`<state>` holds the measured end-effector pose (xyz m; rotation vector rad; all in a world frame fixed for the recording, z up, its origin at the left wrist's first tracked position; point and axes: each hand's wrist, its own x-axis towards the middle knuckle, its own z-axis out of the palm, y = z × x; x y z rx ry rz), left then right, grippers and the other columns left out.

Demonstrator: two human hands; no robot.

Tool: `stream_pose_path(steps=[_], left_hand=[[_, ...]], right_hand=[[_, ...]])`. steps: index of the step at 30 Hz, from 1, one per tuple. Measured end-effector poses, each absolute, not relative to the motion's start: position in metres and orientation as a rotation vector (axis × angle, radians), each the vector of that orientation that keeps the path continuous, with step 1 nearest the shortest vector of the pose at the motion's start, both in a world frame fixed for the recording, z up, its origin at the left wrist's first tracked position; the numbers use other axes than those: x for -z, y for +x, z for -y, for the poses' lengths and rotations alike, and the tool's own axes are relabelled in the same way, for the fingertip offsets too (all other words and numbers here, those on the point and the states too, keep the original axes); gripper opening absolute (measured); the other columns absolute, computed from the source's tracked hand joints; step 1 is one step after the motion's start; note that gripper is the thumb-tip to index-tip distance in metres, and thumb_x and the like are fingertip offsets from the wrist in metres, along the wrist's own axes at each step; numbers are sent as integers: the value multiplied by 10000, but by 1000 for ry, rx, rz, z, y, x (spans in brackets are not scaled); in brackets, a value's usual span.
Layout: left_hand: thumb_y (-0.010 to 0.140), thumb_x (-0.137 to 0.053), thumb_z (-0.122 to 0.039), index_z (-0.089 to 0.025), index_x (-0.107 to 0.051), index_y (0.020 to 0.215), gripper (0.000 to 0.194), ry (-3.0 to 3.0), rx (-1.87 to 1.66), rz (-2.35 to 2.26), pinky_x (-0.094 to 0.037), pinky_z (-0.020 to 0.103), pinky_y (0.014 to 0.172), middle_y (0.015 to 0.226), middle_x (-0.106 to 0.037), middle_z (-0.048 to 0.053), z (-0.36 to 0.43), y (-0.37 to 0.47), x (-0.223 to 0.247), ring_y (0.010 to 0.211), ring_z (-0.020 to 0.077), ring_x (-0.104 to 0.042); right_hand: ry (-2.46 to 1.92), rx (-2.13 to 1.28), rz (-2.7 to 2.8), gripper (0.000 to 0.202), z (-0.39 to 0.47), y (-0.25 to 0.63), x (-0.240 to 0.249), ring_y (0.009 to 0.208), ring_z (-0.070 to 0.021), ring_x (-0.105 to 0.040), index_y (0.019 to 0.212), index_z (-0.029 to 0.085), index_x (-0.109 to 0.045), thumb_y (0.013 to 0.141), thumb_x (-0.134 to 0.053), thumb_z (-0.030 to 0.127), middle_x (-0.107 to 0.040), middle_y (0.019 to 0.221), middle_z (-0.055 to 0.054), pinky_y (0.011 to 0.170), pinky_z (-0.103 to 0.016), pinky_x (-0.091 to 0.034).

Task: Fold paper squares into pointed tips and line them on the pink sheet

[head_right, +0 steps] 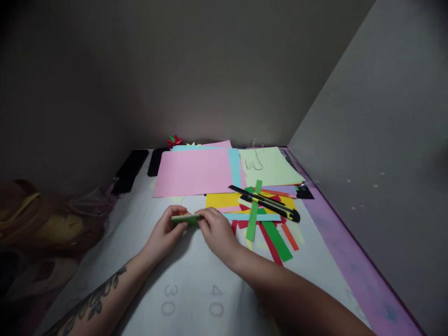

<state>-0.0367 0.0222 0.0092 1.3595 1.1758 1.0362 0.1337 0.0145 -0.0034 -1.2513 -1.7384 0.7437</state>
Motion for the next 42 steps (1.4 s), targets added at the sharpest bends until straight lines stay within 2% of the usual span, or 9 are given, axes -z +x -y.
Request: stream_pose_path(steps=[3, 14, 18, 24, 30, 34, 37, 40, 42], left_hand=[[738, -595, -125, -204, -558, 972, 249, 1395, -1017, -1188, -429, 299, 823, 944, -612, 25, -23, -38, -8, 902, 180, -576], [751, -583, -175, -184, -597, 787, 40, 1443, -981, -1225, -390, 244, 643, 732, -581, -11, -26, -41, -12, 696, 150, -522], [715, -646, -224, -172, -586, 783, 104, 1296, -1043, -1191, -398, 231, 606, 680, -567, -28, -26, -44, -14, 642, 134, -518], [716, -674, -288, -137, -604, 857, 218, 1203, -960, -1129, -430, 233, 622, 737, -630, 6, -25, -45, -13, 647, 126, -560], [720, -679, -306, -142, -602, 799, 197, 1236, -856, -1127, -420, 211, 575, 678, -629, 0, -26, -56, -20, 596, 115, -566], [739, -640, -359, -130, -625, 882, 271, 1323, -981, -1409, -440, 219, 579, 712, -659, 21, -44, -98, -30, 613, 137, -599], [790, -563, -348, -134, -622, 1001, 307, 1483, -1114, -1880, -477, 256, 634, 857, -705, 68, -56, -133, -35, 731, 194, -653], [865, -469, -287, -164, -646, 1058, 289, 1958, -837, -2390, -468, 307, 736, 986, -710, 104, -57, -145, -36, 881, 244, -655], [893, -423, -245, -168, -663, 1039, 291, 2238, -439, -2421, -454, 326, 739, 1026, -700, 122, -54, -141, -36, 940, 272, -642]], right_hand=[[-1287, -771, 1740, 189, -15, 134, 5, 899, -205, -615, 975, 221, -643, 870, -513, 133, -679, 952, -51, 791, -343, -478], [-1319, -755, 1764, 118, -17, 136, 2, 764, -193, -575, 794, 202, -611, 827, -527, 126, -640, 776, -34, 687, -306, -433], [-1264, -693, 1731, 107, -13, 136, -5, 720, -178, -524, 711, 197, -544, 807, -527, 152, -570, 710, -17, 664, -291, -399], [-1301, -1133, 1408, 197, -16, 136, -2, 550, -111, -390, 635, 208, -403, 775, -531, 262, -387, 592, 56, 511, -231, -317], [-1224, -1251, 1361, 167, -16, 135, 3, 558, -107, -413, 649, 202, -444, 758, -548, 275, -413, 604, 56, 517, -230, -336], [-1232, -1239, 1321, 149, -15, 134, 5, 725, -157, -554, 851, 184, -601, 761, -573, 299, -599, 790, -12, 654, -277, -449], [-1255, -1232, 1319, 183, -14, 134, 8, 772, -170, -583, 895, 183, -624, 772, -579, 311, -631, 850, -34, 698, -296, -471], [-1236, -1219, 1394, 146, -13, 133, 8, 775, -166, -588, 873, 189, -631, 787, -563, 286, -635, 859, -32, 693, -291, -470], [-1219, -1194, 1491, 123, -10, 133, 6, 754, -159, -580, 853, 194, -636, 797, -548, 258, -629, 836, -25, 669, -280, -460]])
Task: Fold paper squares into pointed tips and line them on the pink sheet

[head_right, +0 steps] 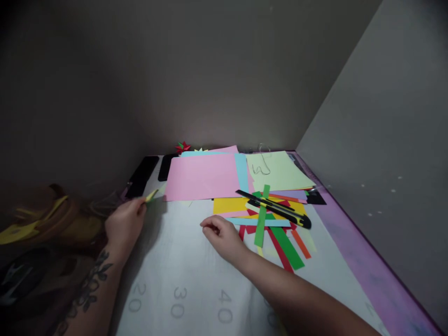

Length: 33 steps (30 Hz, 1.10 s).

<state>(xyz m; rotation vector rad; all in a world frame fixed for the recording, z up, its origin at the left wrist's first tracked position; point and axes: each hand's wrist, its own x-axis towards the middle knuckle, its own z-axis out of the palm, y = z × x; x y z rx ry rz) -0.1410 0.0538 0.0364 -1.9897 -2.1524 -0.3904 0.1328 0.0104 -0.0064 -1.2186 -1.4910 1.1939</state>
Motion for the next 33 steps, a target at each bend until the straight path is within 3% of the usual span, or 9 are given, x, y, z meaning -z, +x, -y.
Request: stream_pose_path(steps=[3, 7, 10, 15, 22, 28, 33], left_hand=[[880, -441, -214, -167, -694, 905, 258, -2202, -16, 2080, -443, 317, 647, 923, -705, 115, -50, -130, -37, 852, 277, -654], [885, -481, -299, -174, -678, 758, 265, -2301, -69, 2072, -461, 298, 684, 903, -697, 92, -52, -130, -36, 852, 248, -650], [880, -487, -242, -166, -655, 885, 185, -2423, 70, 2095, -459, 286, 804, 1054, -678, 106, -56, -138, -34, 975, 228, -628], [872, -481, -214, -163, -611, 1071, 244, -2476, 126, 2156, -471, 317, 770, 1068, -693, 126, -60, -150, -27, 938, 252, -655], [915, -420, -261, -185, -633, 1090, 286, -2534, 168, 2188, -469, 294, 847, 1156, -687, 101, -64, -161, -23, 1019, 227, -654], [859, -535, -313, -183, -623, 1112, 297, -2483, 134, 2095, -464, 310, 824, 1183, -657, 103, -61, -150, -28, 1012, 250, -630], [907, -468, -342, -202, -644, 1054, 269, -2396, 60, 2080, -452, 279, 763, 1181, -659, 69, -61, -145, -30, 960, 223, -644]], right_hand=[[-1209, -1151, 1600, 122, -8, 134, 4, 733, -154, -569, 841, 198, -645, 810, -531, 230, -624, 801, -18, 642, -271, -446], [-1217, -1146, 1622, 130, -7, 136, 3, 750, -161, -580, 837, 197, -649, 816, -523, 219, -640, 808, -25, 641, -271, -445], [-1219, -1158, 1628, 133, -8, 136, 4, 748, -164, -584, 830, 197, -652, 818, -521, 219, -645, 804, -26, 640, -272, -445], [-1221, -1179, 1658, 139, -8, 136, 2, 756, -165, -591, 817, 198, -654, 825, -517, 217, -651, 803, -26, 648, -273, -447], [-1204, -1146, 1719, 141, -7, 139, 2, 746, -160, -602, 819, 194, -649, 841, -510, 186, -665, 816, -31, 638, -271, -460], [-878, -780, 2214, 183, 2, 135, 3, 847, -199, -579, 900, 189, -642, 876, -465, 148, -671, 856, -59, 783, -348, -468], [-825, -617, 2395, 171, 5, 133, 5, 825, -197, -544, 900, 183, -632, 887, -465, 149, -657, 857, -59, 775, -347, -456]])
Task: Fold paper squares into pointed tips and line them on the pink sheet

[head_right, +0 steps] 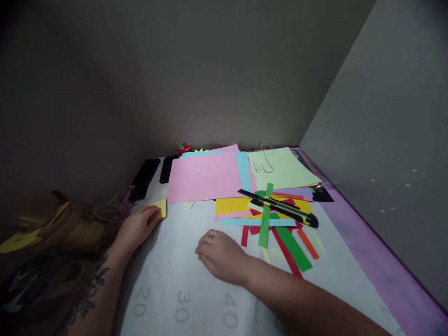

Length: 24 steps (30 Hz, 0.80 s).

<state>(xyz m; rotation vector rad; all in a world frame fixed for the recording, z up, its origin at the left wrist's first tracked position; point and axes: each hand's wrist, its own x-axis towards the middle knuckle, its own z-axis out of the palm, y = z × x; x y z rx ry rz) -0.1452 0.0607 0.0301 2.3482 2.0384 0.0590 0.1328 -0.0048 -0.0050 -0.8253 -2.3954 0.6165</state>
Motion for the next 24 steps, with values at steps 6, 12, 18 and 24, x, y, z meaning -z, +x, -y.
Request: stream_pose_path(steps=[6, 12, 18, 24], left_hand=[[882, -507, -398, -189, -623, 1098, 323, 2389, -8, -2084, -441, 282, 709, 1186, -643, 73, -58, -137, -32, 927, 230, -643], [917, -434, -363, -183, -644, 1043, 304, 2419, 108, -2168, -440, 301, 692, 1082, -667, 82, -57, -127, -35, 855, 236, -642], [900, -467, -361, -178, -576, 1215, 380, 2463, 84, -2091, -468, 315, 824, 1306, -578, 108, -59, -133, -27, 1055, 261, -607], [925, -443, -312, -144, -536, 1306, 427, 2511, 116, -2021, -415, 402, 983, 1357, -548, 147, -64, -140, -18, 1190, 313, -534]], right_hand=[[-863, -447, 2549, 126, 3, 135, 6, 868, -212, -522, 874, 175, -619, 871, -496, 150, -638, 924, -75, 780, -363, -446], [-873, -478, 2558, 124, 2, 135, 4, 902, -213, -526, 919, 175, -628, 870, -513, 169, -642, 977, -70, 808, -365, -454], [-963, -541, 2651, 230, 4, 134, 0, 1072, -263, -531, 1084, 164, -635, 895, -527, 240, -637, 1134, -110, 927, -424, -428], [-1145, -723, 2688, 775, 11, 154, 4, 1443, -327, -91, 1486, 181, -263, 862, -545, 543, -227, 1552, -128, 1141, -561, -143]])
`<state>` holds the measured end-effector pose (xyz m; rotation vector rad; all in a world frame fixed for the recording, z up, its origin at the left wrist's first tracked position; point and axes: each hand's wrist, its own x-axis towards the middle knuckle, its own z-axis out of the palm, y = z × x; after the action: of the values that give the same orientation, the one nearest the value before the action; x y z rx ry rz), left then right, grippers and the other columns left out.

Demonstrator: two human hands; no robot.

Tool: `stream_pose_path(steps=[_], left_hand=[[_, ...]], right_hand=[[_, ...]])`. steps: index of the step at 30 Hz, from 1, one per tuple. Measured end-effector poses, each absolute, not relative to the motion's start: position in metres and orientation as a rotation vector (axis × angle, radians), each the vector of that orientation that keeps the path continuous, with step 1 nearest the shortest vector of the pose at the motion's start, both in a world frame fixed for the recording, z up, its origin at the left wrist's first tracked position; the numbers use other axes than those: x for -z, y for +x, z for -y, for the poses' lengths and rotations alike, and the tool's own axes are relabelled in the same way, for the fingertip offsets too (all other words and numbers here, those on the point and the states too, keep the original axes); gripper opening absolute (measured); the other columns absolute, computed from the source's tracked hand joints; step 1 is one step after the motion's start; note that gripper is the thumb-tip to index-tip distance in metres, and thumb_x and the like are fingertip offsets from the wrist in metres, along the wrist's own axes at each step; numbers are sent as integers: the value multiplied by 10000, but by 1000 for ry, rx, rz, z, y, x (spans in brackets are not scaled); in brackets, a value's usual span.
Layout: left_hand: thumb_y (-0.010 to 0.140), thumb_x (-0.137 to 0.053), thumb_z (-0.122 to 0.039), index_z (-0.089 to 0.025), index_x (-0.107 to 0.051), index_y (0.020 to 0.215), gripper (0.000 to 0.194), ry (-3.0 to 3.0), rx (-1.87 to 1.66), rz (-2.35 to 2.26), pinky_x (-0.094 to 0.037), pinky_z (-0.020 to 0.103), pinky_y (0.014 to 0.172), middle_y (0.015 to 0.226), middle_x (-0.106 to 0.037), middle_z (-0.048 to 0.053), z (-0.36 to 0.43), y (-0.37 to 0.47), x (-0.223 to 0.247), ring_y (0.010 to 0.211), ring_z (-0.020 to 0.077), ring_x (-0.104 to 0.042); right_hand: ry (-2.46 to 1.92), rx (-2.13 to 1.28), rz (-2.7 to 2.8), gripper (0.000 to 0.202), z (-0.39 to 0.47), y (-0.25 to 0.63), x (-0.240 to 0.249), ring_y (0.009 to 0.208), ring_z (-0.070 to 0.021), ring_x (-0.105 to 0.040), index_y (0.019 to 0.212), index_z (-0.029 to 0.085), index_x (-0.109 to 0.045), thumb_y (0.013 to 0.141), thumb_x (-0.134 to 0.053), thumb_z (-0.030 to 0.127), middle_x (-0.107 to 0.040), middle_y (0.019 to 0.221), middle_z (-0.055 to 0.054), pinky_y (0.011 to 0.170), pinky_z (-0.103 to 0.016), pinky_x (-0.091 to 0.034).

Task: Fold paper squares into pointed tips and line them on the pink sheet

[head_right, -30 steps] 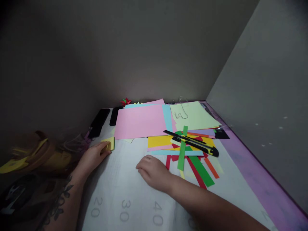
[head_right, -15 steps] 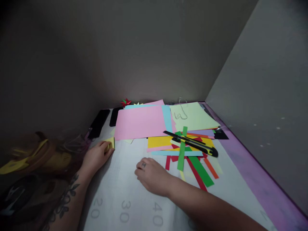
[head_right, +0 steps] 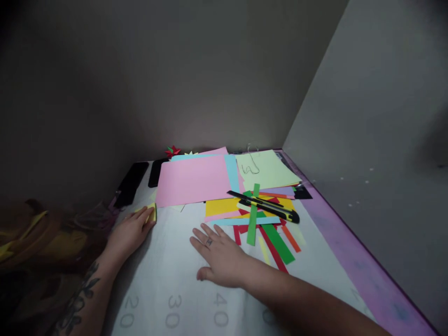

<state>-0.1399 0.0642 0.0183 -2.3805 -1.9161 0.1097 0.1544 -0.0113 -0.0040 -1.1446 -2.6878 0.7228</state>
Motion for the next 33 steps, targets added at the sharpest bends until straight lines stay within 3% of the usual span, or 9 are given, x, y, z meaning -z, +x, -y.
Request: stream_pose_path(steps=[4, 8, 14, 18, 20, 25, 28, 30, 33], left_hand=[[932, -442, -317, -165, -580, 1257, 385, -2410, -22, 1978, -428, 380, 974, 1325, -581, 133, -64, -143, -20, 1186, 285, -552], [928, -461, -321, -174, -607, 1217, 355, -2451, 60, 2038, -417, 356, 978, 1318, -586, 136, -63, -144, -23, 1188, 266, -556], [914, -467, -260, -206, -641, 1149, 298, -2447, 106, 2083, -445, 316, 886, 1186, -673, 110, -63, -146, -27, 1053, 239, -627], [909, -441, -221, -203, -661, 1049, 262, -2438, 163, 2093, -436, 311, 868, 1130, -685, 94, -68, -147, -25, 1019, 234, -619], [892, -432, -165, -167, -645, 1028, 252, -2428, 187, 2097, -421, 308, 899, 1146, -664, 115, -72, -147, -21, 1061, 232, -594], [854, -450, -99, -109, -571, 1100, 274, -2409, 190, 2107, -415, 292, 910, 1148, -638, 155, -79, -146, -14, 1105, 226, -575], [843, -463, -96, -123, -569, 1082, 262, -2405, 168, 2088, -420, 314, 889, 1081, -657, 139, -77, -145, -17, 1066, 244, -590], [835, -466, -86, -128, -559, 1099, 283, -2402, 165, 2070, -409, 331, 909, 1118, -646, 142, -74, -144, -19, 1102, 255, -572], [831, -464, -69, -133, -549, 1138, 325, -2390, 168, 2057, -378, 364, 968, 1211, -612, 157, -71, -141, -21, 1185, 269, -526]], right_hand=[[-1191, -760, 2723, 788, 17, 185, 5, 1441, -330, -112, 1487, 235, -257, 826, -627, 451, -224, 1552, -104, 1144, -571, -143], [-996, -662, 2810, 731, 18, 221, 7, 1434, -305, -170, 1494, 257, -223, 871, -577, 402, -269, 1539, -97, 1135, -556, -205], [-712, -388, 2743, 597, 11, 252, 7, 1336, -307, -396, 1409, 203, -426, 897, -517, 495, -507, 1388, -155, 1074, -531, -334], [-599, -280, 2677, 397, 12, 224, -7, 1122, -284, -565, 1254, 173, -557, 922, -492, 380, -629, 1205, -166, 954, -502, -441], [-498, -293, 2703, 283, 15, 195, -16, 1063, -259, -575, 1147, 174, -602, 924, -480, 299, -647, 1149, -154, 903, -456, -463], [-381, -263, 2830, 189, 19, 139, -28, 1014, -256, -575, 955, 137, -638, 916, -515, 275, -664, 1067, -141, 860, -417, -471], [-588, -304, 2882, 209, 24, 143, -27, 1150, -292, -528, 1029, 148, -638, 887, -573, 286, -624, 1212, -139, 963, -446, -424], [-823, -360, 2867, 333, 33, 165, -21, 1254, -322, -460, 1162, 190, -602, 851, -606, 308, -539, 1354, -127, 1028, -485, -370], [-1200, -239, 2733, 520, 62, 216, 3, 1257, -365, -466, 1287, 283, -539, 779, -641, 318, -486, 1415, -102, 992, -518, -392]])
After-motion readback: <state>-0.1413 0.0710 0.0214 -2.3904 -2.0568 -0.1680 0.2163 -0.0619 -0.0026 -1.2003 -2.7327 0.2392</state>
